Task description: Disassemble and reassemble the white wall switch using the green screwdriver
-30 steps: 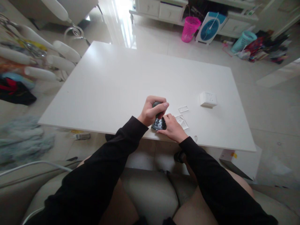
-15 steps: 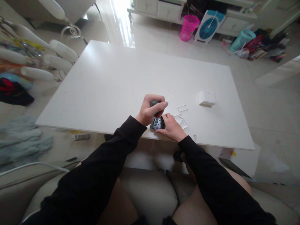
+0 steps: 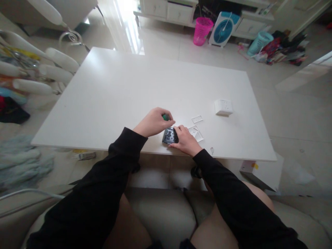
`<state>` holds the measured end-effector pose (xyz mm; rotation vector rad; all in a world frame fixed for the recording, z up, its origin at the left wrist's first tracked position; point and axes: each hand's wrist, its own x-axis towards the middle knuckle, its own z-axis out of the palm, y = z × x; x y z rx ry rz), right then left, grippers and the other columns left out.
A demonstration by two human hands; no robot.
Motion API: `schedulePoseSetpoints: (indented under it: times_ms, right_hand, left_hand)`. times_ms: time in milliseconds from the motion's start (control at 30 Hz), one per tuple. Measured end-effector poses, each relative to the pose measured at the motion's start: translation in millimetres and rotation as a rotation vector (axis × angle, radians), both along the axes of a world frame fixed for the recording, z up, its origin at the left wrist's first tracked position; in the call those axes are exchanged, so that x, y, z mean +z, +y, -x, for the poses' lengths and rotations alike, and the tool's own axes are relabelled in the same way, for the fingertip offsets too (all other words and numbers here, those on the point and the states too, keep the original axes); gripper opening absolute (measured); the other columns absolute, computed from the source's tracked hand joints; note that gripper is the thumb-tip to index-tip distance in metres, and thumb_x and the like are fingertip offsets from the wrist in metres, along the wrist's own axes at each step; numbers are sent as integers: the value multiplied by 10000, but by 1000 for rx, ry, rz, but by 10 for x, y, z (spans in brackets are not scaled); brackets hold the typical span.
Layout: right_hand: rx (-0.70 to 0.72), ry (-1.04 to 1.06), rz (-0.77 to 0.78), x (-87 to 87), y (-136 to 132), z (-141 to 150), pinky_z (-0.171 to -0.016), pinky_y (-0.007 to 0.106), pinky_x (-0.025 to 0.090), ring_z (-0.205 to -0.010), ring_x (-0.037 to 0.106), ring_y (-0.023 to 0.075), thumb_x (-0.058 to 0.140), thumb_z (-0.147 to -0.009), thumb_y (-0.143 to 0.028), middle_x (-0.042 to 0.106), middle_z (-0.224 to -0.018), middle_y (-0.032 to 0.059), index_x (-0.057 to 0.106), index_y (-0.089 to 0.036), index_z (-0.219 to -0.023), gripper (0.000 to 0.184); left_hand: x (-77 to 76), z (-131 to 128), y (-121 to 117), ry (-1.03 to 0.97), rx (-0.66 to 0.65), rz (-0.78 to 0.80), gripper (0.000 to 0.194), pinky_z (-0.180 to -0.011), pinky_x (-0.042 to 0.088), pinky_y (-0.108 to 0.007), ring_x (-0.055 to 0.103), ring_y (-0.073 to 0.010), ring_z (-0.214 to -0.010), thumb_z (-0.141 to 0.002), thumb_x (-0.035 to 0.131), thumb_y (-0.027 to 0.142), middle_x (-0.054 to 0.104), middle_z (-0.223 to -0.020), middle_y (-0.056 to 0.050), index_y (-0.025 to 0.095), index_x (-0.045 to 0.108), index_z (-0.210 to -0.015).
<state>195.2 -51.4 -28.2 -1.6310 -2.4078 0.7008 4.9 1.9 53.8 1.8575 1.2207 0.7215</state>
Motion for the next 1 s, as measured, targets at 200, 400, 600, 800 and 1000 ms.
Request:
schedulePoseSetpoints:
  times_ms: [200,400,600,800,1000]
  right_hand:
    - [5,-22,-5,12,-4,11,-1001,469,514,-1163,548,333,914,-754,-421,558,-1240,143,542,-164,-1316,721]
    - [12,-31,2,23,-2,15,-982,463,515,-1182,533,336,886,-786,-421,553,-1253,147,530,-164,-1327,697]
    - [5,-45,21,56,-3,35,-984,461,516,-1187,532,338,886,-791,-431,549,-1259,156,520,-140,-1346,726]
    - [10,-36,18,57,-5,34,-979,460,514,-1188,528,337,883,-793,-451,546,-1257,152,521,-150,-1331,715]
    - [6,-26,10,38,-5,31,-969,466,516,-1172,535,331,893,-779,-450,546,-1237,138,529,-175,-1313,702]
  left_hand:
    - [-313,44,-34,610,-152,23,181,-728,510,-322,712,-238,-769,-827,643,227,775,-798,-118,180,818,-837]
    - [-443,38,-51,723,-203,69,195,-766,517,-326,740,-273,-901,-851,647,246,790,-913,-133,198,815,-938]
    - [-422,-14,-44,765,-233,90,198,-736,499,-317,744,-272,-894,-882,602,216,785,-915,-152,162,790,-912]
    - [-430,-29,-28,795,-270,65,168,-660,451,-294,713,-235,-780,-847,599,195,767,-838,-145,149,756,-806]
    - [-409,-49,-27,756,-252,62,148,-639,415,-299,684,-225,-735,-841,608,185,746,-788,-131,156,718,-746]
